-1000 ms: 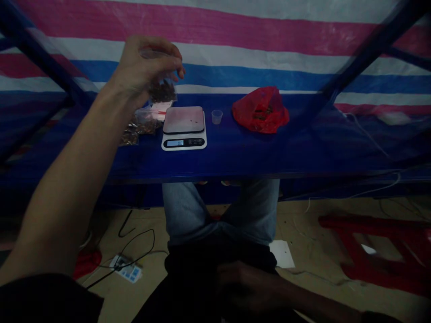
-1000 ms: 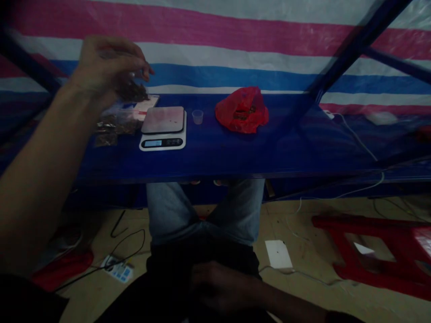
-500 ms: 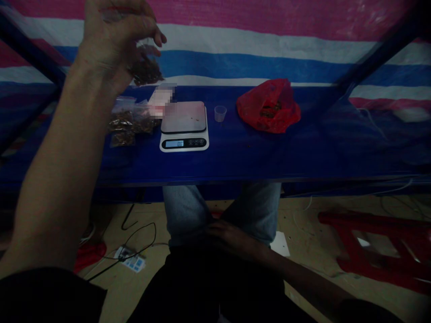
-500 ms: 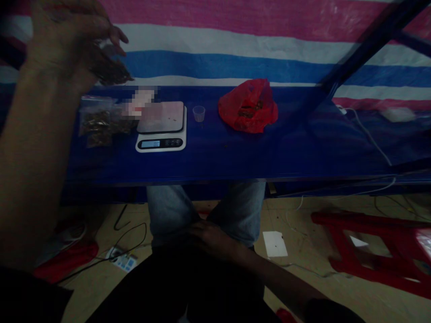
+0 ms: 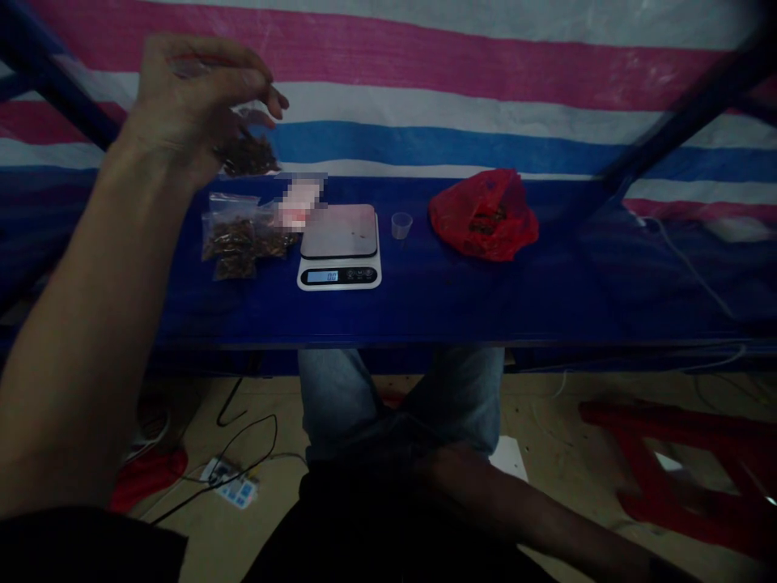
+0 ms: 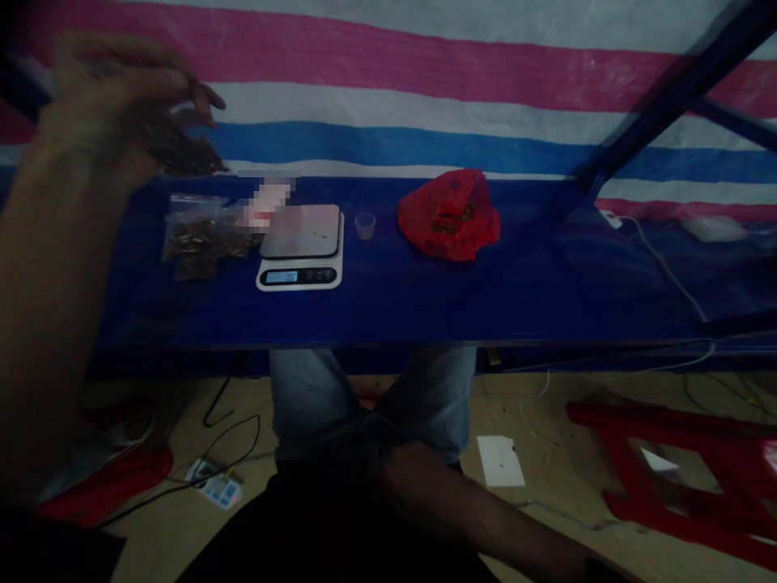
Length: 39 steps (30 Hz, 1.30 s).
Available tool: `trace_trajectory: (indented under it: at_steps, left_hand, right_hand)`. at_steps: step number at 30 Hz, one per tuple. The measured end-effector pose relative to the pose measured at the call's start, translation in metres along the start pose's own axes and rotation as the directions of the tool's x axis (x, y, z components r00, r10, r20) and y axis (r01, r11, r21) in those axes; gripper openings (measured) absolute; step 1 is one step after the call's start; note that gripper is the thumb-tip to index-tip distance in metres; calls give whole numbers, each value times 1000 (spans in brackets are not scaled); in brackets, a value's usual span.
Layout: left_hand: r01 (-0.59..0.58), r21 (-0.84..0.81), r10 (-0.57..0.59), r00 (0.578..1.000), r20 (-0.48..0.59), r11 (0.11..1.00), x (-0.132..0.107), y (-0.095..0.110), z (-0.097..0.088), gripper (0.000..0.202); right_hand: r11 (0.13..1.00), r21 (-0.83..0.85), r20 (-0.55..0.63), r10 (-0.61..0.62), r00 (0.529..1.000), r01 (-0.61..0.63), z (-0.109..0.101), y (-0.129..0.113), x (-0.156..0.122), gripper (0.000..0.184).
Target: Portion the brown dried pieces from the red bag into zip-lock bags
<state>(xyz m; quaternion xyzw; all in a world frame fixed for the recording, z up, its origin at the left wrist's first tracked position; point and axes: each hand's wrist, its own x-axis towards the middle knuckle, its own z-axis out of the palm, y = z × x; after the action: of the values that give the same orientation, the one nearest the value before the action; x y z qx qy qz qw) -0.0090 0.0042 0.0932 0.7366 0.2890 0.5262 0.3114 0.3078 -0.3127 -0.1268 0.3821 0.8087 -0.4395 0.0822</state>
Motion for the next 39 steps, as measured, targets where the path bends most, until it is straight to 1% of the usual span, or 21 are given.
trace_trajectory:
  at_steps: [2,3,5,6,7,8,9,10,11,12,14,16,17,19,21,23,26,28,31,32,39]
  left_hand:
    - [-2,31,1,1000,20,1000,0,3,-1,19]
    - [11,53,-12,1000,6,999,0,5,0,20]
    - [69,88,-66,997,-32,994,-2,9,5,19]
    - [109,86,-105,993,-53,990,-3,11,10,18]
    - [147,68,-144,989,-43,987,-4,12,15,18]
    - [178,14,-178,984,-13,984,-6,14,22,22]
    - [201,-58,-200,979,31,978,-7,15,29,26]
    - [214,-127,-205,975,81,969,-7,16,36,28]
    - [236,-179,-209,965,156,955,-8,17,45,32]
    - [253,-221,-206,955,215,942,-9,18,53,38]
    - [290,-267,-191,920,343,919,-9,19,71,43]
    - [280,-280,-141,893,428,918,-10,19,87,44]
    - [261,-271,-115,883,456,926,-11,18,95,47]
    - [229,-222,-101,875,474,948,-13,14,106,52]
    - [246,-142,-155,872,465,959,-14,7,114,56]
    - [244,-94,-185,889,418,965,-13,-3,118,58]
    - [187,-55,-165,946,280,981,-11,-23,120,55]
    - [156,-32,-148,973,179,987,-9,-37,119,46]
    - [165,-19,-164,985,56,986,-9,-52,118,34]
    - [163,-25,-163,986,24,986,-11,-55,118,33]
    - [87,14,-87,996,-19,996,-29,-52,127,27]
  right_hand:
    - [978,-148,-188,117,975,-146,-8,12,16,22]
    - [947,-218,-309,164,937,-238,-13,16,24,25]
    - [907,-288,-453,153,878,-307,-27,14,29,33]
    - [924,-294,-446,94,890,-245,-37,7,26,34]
    - [955,-275,-388,-5,922,-111,-49,-2,19,31]
    - [970,-215,-273,-168,947,110,-62,-13,9,30]
    - [939,-121,-137,-336,932,321,-78,-24,-3,29]
    - [867,-33,-47,-498,866,497,-95,-35,-14,25]
    - [809,12,-84,-585,807,588,-115,-44,-22,20]
    - [782,26,-189,-608,771,623,-136,-50,-27,17]
    - [850,32,-532,-431,728,527,-183,-54,-22,14]
    - [892,42,-847,-208,489,451,-228,-47,2,18]
    - [888,47,-888,-173,426,458,-249,-42,18,30]
    - [862,86,-881,-168,442,499,-281,-30,53,46]
    - [803,150,-860,-182,478,576,-300,-22,82,32]
    - [731,208,-860,-180,478,650,-308,-19,101,30]
    - [662,249,-890,-132,436,707,-309,-15,114,33]
    - [657,247,-923,-64,380,712,-308,-11,117,31]
    - [669,222,-962,32,271,709,-303,-1,119,29]
    - [676,216,-966,45,253,705,-301,2,120,29]
    - [688,177,-972,8,237,704,-286,8,120,26]
